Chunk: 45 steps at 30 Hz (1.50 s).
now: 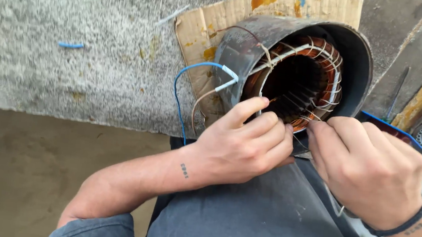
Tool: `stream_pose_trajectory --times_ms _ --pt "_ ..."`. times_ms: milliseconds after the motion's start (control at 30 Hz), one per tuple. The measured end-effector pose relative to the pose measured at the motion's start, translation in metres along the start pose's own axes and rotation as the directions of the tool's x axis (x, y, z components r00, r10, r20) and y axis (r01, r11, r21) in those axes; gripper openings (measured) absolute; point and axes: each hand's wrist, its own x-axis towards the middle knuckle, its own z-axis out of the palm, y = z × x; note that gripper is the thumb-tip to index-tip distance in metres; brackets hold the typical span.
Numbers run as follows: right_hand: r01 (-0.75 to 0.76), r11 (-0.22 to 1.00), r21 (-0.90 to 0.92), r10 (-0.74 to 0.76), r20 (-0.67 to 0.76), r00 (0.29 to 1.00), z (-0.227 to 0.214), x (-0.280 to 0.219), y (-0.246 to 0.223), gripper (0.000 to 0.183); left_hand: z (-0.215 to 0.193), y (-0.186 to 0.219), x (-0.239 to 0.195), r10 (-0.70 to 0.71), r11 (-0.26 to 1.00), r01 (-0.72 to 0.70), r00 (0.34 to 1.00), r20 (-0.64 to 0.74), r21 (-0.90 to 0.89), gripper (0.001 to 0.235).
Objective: Securing copper motor windings by tying them with white string
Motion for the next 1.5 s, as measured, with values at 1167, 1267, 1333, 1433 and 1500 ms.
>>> stream_pose_trajectory --times_ms 1167,1267,1333,1433,1500 --pt "0.073 0.732 0.677 -0.158 0.065 0.985 0.024 0.014 0.036 0.007 -0.011 0.006 0.011 0.025 0.999 -0.026 0.997 0.07 0.023 0.033" --pt "-0.088 0.445 0.891 -0.17 0.18 0.969 0.026 -0.003 0.052 0.015 -0.013 0.008 0.013 0.01 1.0 -0.012 0.994 0.105 0.02 0.035" --pt "-0.175 0.354 0.919 -0.212 0.261 0.942 0.027 -0.009 0.053 0.018 -0.014 0.01 0.013 0.001 1.0 -0.004 0.993 0.122 0.021 0.036" --pt "-0.306 0.621 0.722 -0.048 0.424 0.904 0.026 -0.006 0.037 0.035 -0.013 0.012 0.015 0.013 1.0 -0.016 0.989 0.148 0.024 0.034" --pt "-0.14 0.88 0.454 -0.081 0.434 0.897 0.02 0.005 0.025 0.03 -0.012 0.012 0.016 0.01 1.0 -0.013 0.989 0.148 0.017 0.03"
